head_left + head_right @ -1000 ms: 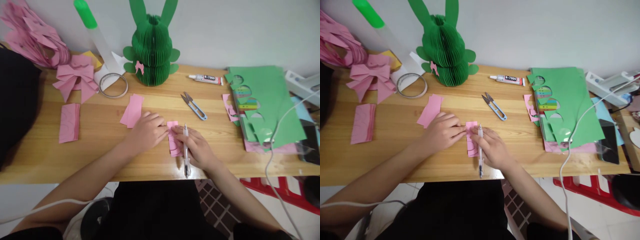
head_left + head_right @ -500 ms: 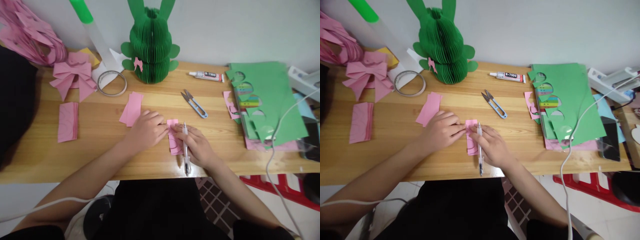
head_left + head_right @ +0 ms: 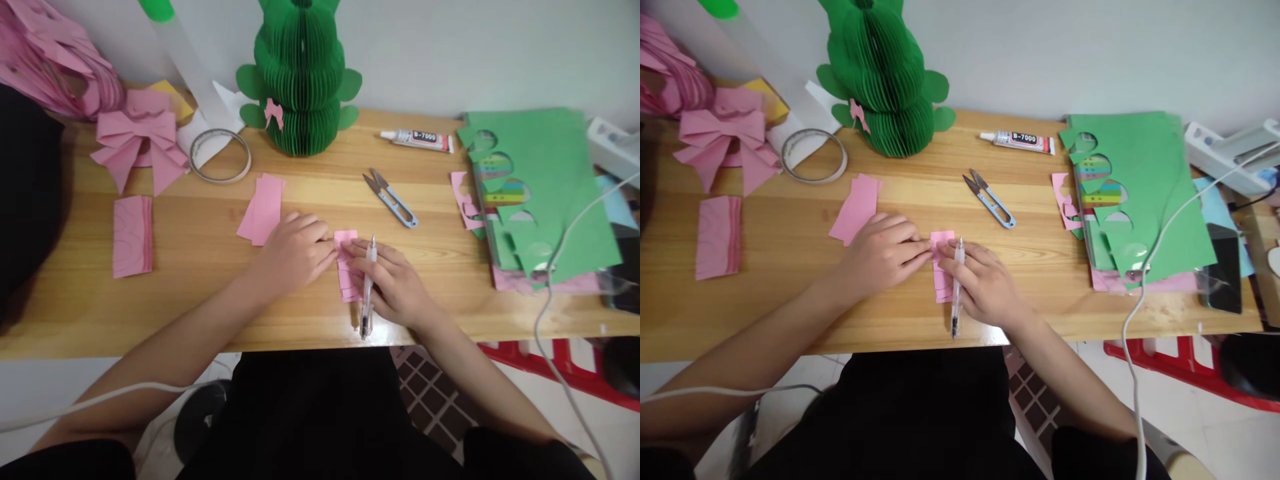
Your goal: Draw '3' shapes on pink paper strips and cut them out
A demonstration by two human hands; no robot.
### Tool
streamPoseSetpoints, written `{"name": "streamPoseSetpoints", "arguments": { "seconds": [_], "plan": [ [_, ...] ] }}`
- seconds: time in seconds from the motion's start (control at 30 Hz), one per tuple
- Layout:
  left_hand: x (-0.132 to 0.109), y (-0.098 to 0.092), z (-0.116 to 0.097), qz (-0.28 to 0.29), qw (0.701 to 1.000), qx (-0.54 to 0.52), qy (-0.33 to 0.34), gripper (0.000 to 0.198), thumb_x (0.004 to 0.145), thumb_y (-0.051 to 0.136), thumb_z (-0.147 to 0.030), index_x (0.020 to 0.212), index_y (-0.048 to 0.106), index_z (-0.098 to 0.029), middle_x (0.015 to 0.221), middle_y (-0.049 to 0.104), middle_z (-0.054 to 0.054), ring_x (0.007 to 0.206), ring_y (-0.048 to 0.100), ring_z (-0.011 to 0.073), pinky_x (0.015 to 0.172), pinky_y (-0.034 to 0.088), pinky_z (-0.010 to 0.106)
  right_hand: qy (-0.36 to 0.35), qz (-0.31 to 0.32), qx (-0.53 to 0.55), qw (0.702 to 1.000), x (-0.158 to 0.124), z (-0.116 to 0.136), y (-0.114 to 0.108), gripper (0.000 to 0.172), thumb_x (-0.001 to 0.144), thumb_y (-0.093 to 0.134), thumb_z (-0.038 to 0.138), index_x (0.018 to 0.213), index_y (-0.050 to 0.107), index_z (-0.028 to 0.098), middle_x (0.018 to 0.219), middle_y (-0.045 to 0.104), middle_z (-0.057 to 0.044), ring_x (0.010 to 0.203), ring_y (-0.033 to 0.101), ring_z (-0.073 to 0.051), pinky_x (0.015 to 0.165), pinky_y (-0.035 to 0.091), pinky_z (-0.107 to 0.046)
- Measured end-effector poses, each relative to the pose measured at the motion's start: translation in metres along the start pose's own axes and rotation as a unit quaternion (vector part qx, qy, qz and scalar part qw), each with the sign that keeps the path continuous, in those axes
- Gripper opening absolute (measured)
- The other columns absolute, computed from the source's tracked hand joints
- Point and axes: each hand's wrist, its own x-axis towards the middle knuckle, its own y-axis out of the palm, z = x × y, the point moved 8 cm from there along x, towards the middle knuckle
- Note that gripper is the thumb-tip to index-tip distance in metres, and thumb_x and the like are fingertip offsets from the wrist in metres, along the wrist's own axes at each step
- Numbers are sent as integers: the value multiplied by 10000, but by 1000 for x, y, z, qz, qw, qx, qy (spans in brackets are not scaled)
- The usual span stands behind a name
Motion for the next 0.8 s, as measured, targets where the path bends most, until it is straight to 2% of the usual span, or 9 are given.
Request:
{"name": "streamPoseSetpoints", "arguments": {
  "seconds": [0.37,0.8],
  "plan": [
    [0,1,2,-2,1000,10,-8,323,1010,529,-239,732,678,-170,700,589,7,705,483,160,654,334,320,1,1,-3,1000,0,-1,1,322,929,506,164,1248,549,176,1334,663,-166,1246,623,-314,963,571,-509],
    [0,0,1,-19,1000,8,-4,278,987,552,-207,762,705,-151,696,579,17,680,481,166,627,347,322,3,4,-6,1000,1,0,1,289,933,500,167,1216,558,178,1322,671,-167,1235,632,-307,961,572,-499]
  ]
}}
